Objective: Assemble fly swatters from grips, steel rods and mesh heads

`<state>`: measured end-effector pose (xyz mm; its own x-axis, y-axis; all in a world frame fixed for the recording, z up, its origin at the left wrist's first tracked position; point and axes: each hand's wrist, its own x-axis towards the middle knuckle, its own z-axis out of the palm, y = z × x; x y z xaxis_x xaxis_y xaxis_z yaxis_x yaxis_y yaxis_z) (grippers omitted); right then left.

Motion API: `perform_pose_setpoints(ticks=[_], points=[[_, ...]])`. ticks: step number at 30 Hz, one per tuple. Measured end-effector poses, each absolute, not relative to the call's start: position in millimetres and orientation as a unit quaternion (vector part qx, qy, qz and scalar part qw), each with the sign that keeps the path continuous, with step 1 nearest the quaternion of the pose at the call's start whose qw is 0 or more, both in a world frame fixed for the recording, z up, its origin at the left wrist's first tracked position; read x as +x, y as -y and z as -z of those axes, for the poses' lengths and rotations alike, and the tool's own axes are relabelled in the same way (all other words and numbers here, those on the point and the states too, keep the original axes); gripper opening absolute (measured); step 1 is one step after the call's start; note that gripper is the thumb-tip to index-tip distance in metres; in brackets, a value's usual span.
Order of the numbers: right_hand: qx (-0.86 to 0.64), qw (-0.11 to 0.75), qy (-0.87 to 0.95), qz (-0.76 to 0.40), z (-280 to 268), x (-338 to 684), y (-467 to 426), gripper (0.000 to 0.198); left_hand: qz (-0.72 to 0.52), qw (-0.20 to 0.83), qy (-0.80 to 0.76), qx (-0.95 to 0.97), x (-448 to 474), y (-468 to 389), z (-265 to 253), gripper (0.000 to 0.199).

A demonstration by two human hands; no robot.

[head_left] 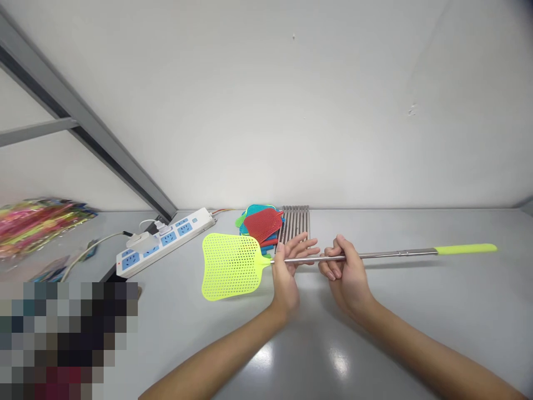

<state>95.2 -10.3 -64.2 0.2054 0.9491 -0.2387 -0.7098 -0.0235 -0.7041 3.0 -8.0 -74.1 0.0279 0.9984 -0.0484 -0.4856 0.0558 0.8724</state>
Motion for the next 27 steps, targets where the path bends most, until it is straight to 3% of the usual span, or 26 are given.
perform_pose_setpoints(ticks=[15,27], points=[[-0.379,0.680,0.122,-0.616,63.8,97.6,7.1,0.030,-0.574,0.646,-0.307,0.399,-4.3,-1.6,68.3,0.056],[-0.361,0.686,0.119,-0.620,65.3,101.7,3.1,0.035,-0.538,0.647,-0.344,0.416,-1.9,1.6,73.7,0.054]])
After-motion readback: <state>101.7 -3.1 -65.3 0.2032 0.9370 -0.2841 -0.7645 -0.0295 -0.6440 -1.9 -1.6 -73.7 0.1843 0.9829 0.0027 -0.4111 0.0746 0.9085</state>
